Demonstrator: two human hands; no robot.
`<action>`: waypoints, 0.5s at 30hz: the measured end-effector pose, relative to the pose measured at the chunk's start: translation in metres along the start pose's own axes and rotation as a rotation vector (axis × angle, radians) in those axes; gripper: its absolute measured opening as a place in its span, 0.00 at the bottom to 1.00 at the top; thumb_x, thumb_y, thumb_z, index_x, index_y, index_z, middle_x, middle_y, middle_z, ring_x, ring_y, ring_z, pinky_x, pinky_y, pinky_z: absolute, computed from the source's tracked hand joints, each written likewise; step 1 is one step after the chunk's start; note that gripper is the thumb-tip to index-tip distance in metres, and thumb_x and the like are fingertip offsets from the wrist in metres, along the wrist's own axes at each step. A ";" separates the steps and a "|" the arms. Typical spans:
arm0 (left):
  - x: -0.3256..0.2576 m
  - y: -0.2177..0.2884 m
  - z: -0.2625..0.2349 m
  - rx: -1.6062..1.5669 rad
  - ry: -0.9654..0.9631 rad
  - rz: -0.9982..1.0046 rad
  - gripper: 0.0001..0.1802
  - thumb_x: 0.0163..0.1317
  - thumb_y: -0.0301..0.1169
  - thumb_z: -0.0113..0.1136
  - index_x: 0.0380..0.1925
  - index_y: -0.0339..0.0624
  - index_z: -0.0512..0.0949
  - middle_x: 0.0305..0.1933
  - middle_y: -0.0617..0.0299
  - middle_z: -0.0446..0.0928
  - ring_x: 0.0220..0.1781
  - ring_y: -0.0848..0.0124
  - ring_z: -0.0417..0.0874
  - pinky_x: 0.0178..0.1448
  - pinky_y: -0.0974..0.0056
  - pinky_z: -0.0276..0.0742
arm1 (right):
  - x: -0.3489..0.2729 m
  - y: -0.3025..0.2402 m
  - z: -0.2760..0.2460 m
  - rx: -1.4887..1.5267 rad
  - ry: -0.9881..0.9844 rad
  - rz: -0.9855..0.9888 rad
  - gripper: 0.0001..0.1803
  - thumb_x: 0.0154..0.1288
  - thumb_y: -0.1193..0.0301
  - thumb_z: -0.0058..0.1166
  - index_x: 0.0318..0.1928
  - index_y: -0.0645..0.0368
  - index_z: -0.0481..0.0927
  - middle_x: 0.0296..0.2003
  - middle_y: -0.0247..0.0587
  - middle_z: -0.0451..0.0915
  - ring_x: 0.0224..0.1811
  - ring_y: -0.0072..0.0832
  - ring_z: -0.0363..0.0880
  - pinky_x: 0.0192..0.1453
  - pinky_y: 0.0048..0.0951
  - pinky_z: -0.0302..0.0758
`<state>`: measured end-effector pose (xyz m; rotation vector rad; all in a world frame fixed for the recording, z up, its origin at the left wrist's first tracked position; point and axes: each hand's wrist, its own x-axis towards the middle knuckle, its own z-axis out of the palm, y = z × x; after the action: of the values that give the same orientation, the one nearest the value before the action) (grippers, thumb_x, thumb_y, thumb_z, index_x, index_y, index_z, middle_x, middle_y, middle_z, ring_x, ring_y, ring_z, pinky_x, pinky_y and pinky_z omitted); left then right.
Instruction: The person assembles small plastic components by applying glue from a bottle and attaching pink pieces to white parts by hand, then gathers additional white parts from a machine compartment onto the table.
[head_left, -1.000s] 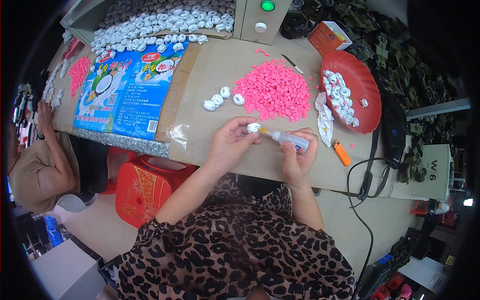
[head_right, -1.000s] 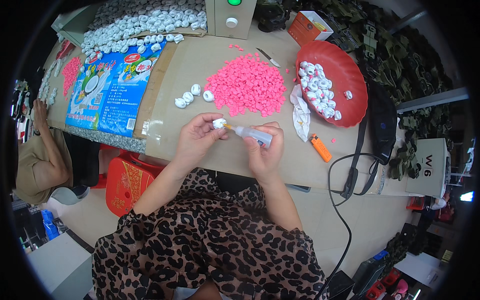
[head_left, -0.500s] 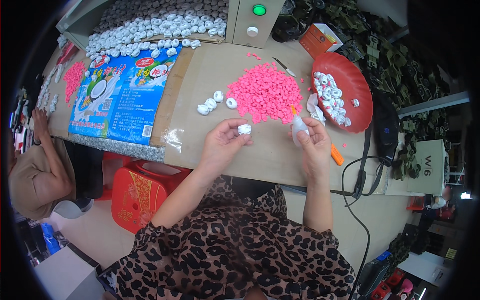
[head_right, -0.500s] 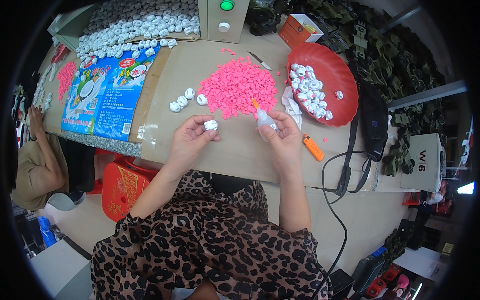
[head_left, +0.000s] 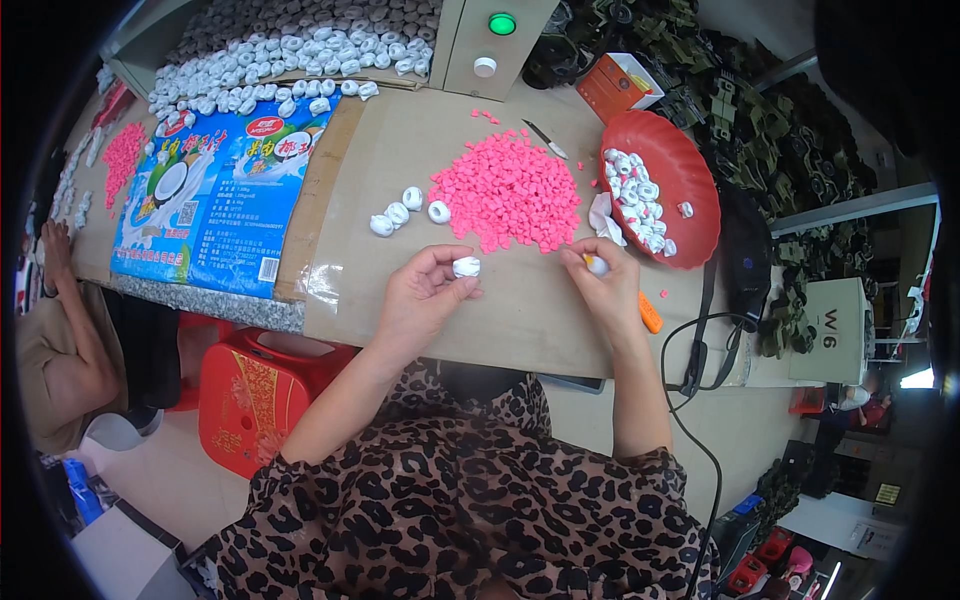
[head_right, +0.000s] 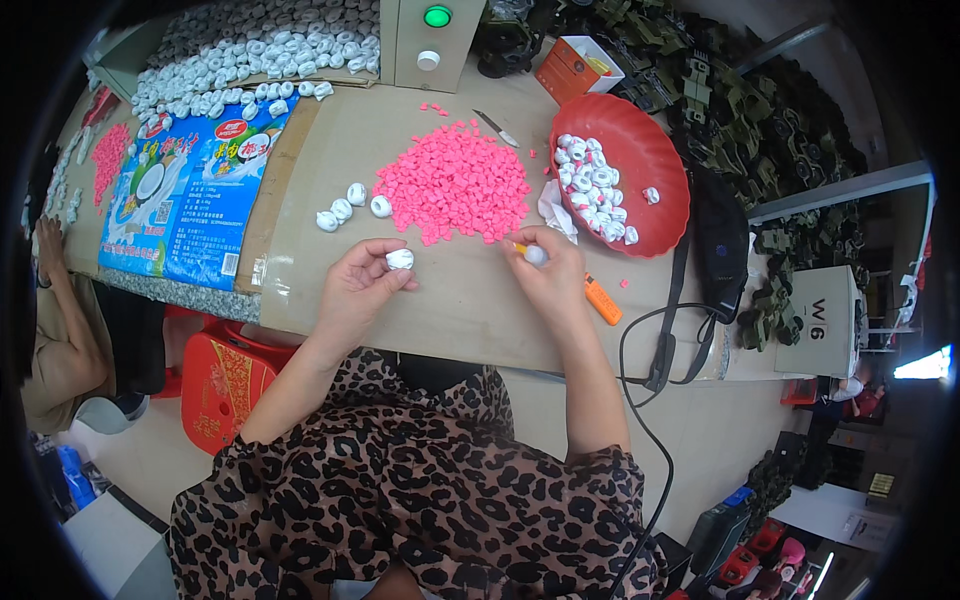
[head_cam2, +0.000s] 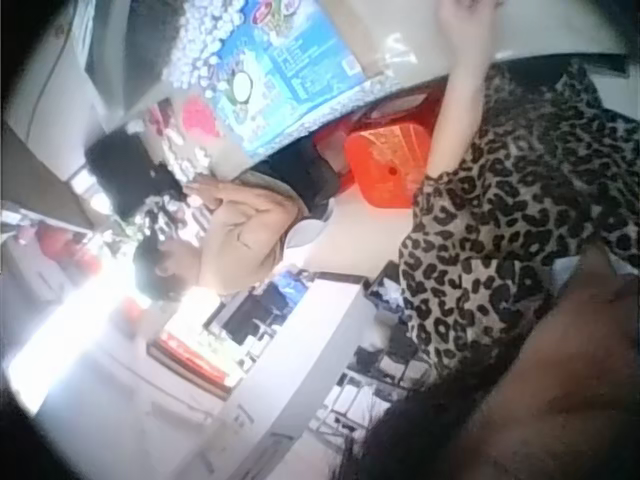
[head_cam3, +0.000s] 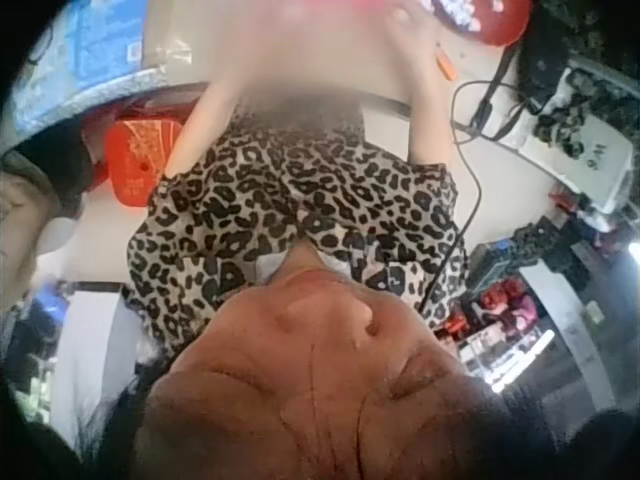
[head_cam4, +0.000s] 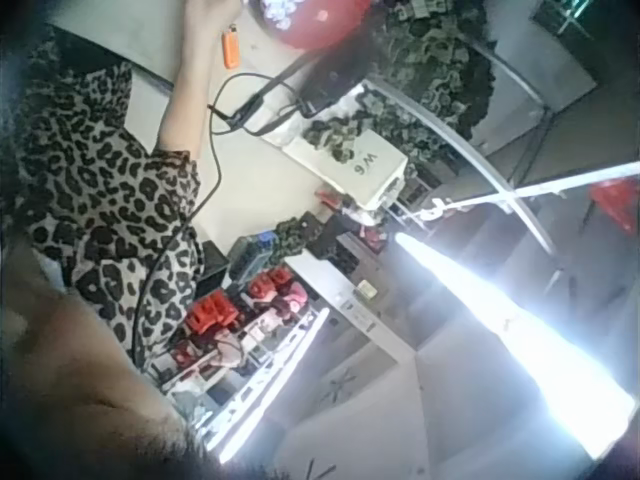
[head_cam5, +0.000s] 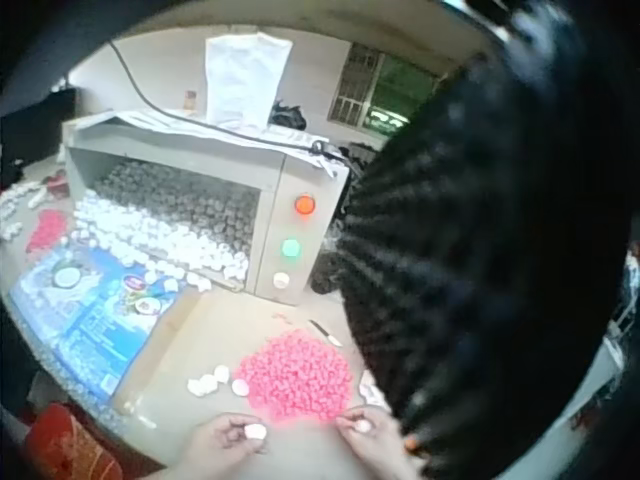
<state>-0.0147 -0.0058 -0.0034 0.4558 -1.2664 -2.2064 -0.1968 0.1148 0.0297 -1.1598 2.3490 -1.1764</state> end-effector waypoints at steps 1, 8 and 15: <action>0.000 0.000 0.000 0.003 0.003 0.008 0.13 0.53 0.19 0.50 0.41 0.32 0.67 0.35 0.62 0.71 0.36 0.77 0.73 0.42 0.70 0.73 | 0.001 -0.001 0.004 -0.001 -0.002 0.000 0.07 0.47 0.75 0.53 0.30 0.61 0.76 0.24 0.37 0.74 0.31 0.25 0.73 0.33 0.25 0.68; -0.003 -0.001 0.001 0.007 -0.009 -0.005 0.13 0.53 0.19 0.50 0.40 0.33 0.67 0.34 0.62 0.71 0.37 0.77 0.73 0.42 0.70 0.73 | 0.004 0.003 0.007 -0.222 0.027 -0.138 0.08 0.43 0.75 0.54 0.29 0.58 0.77 0.25 0.39 0.73 0.30 0.34 0.73 0.33 0.29 0.68; -0.006 0.001 0.001 0.023 0.006 -0.005 0.14 0.53 0.19 0.50 0.42 0.31 0.66 0.34 0.61 0.71 0.36 0.77 0.73 0.42 0.71 0.73 | 0.004 0.002 0.010 -0.233 0.023 -0.196 0.07 0.45 0.76 0.54 0.30 0.59 0.77 0.25 0.36 0.75 0.28 0.27 0.74 0.32 0.25 0.69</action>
<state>-0.0098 -0.0016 -0.0020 0.4745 -1.2903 -2.1955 -0.1952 0.1067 0.0218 -1.4903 2.4873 -0.9971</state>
